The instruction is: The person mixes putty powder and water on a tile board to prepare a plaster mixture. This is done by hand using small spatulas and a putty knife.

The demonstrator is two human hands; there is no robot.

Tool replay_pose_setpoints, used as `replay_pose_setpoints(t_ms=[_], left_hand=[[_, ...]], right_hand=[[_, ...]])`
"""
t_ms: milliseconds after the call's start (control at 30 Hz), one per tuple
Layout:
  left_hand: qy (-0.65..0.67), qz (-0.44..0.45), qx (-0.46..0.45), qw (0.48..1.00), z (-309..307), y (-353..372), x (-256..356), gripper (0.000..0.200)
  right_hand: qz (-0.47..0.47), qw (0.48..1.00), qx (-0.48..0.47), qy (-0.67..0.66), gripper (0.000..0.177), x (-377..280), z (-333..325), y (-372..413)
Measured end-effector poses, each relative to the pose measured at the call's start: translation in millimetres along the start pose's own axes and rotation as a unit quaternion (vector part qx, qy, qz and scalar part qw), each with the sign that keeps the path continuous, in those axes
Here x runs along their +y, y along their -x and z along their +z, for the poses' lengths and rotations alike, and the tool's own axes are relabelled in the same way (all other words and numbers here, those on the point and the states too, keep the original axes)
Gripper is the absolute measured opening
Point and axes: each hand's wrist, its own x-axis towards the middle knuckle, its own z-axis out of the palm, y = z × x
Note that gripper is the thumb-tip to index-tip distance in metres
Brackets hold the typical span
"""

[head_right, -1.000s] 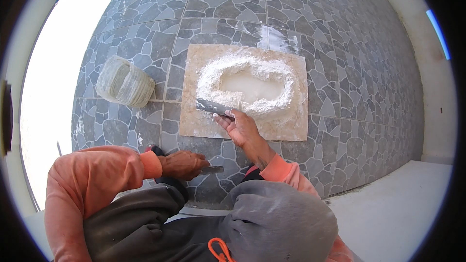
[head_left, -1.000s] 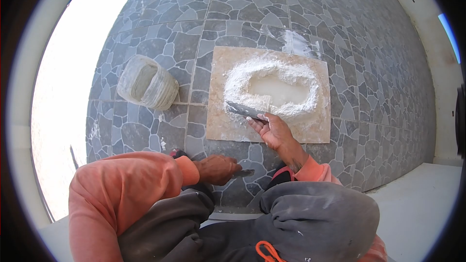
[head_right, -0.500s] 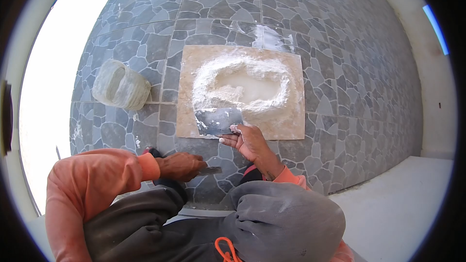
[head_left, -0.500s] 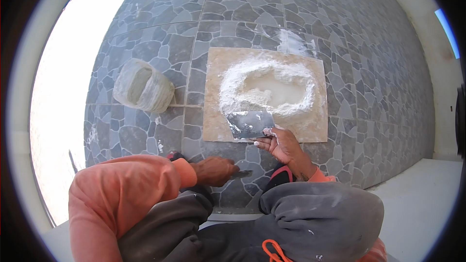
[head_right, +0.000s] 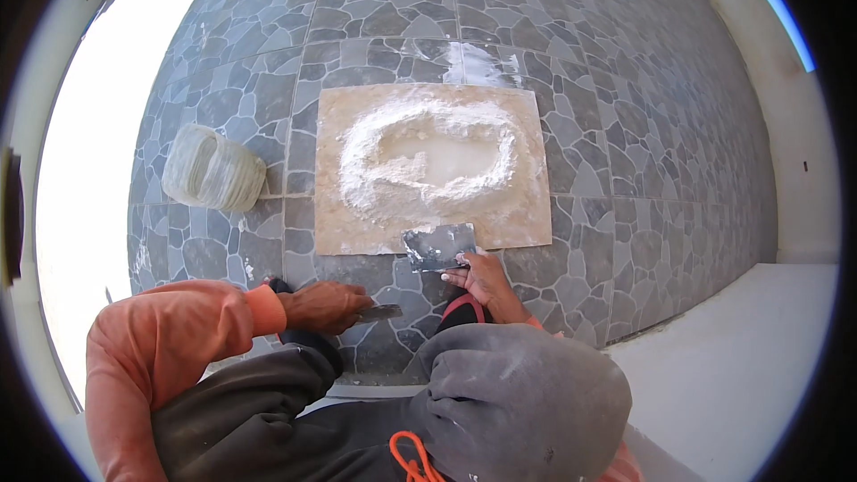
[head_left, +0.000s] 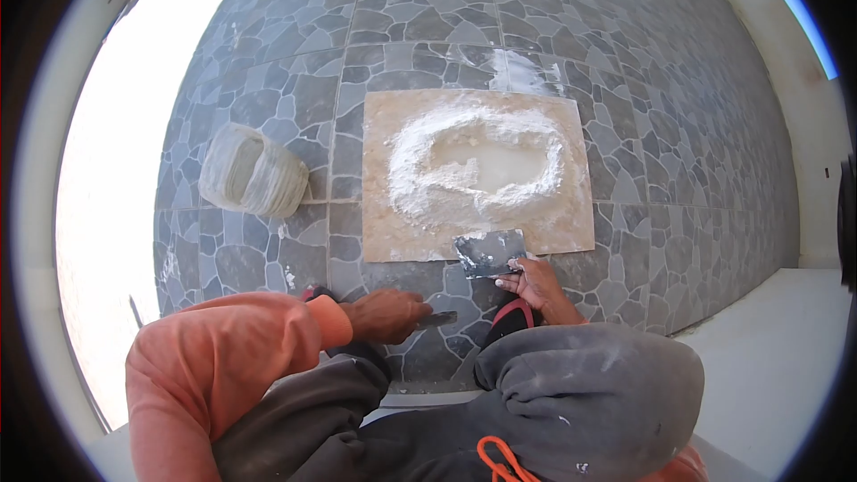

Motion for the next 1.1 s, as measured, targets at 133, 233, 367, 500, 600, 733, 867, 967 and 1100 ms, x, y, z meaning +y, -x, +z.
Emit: replay_pose_setpoints(t_ms=[133,233,367,500,600,733,867,967,1100], left_hand=[[-0.005,0.0,-0.003,1.0,-3.4,0.6,2.5,0.028],[-0.006,0.004,0.005,1.0,-3.4,0.9,3.1,0.028],[-0.005,-0.002,0.003,1.0,-3.7,0.6,3.2,0.028],[-0.004,0.01,0.002,1.0,-3.8,-0.4,1.7,0.027],[-0.003,0.008,0.0,1.0,-3.2,-1.2,1.7,0.027],[-0.008,0.009,-0.001,1.0,-3.7,-0.6,2.3,0.028],[-0.007,0.011,0.0,1.0,-3.3,0.0,2.0,0.03],[-0.008,0.015,0.001,1.0,-1.9,0.0,0.1,0.031],[-0.011,0.003,-0.01,1.0,-3.9,0.1,2.5,0.031]], right_hand=[[-0.023,1.0,0.007,-0.018,0.011,-9.3,0.2,-18.6],[-0.037,0.999,0.017,-0.015,0.011,-15.8,5.8,-18.8],[-0.057,0.998,0.011,-0.035,0.014,-26.4,4.9,-15.2],[-0.07,0.997,0.011,-0.042,0.015,-42.1,7.4,-4.1],[-0.082,0.996,0.018,-0.042,0.014,-49.7,-3.1,-6.5],[-0.082,0.996,0.027,-0.022,0.016,-65.3,-7.1,-0.7],[-0.092,0.995,0.022,-0.02,0.015,-78.8,-15.1,1.6],[-0.104,0.993,0.045,-0.008,0.016,-91.2,-14.1,7.0],[-0.11,0.99,0.075,0.043,0.017,-111.6,-21.9,3.0]])
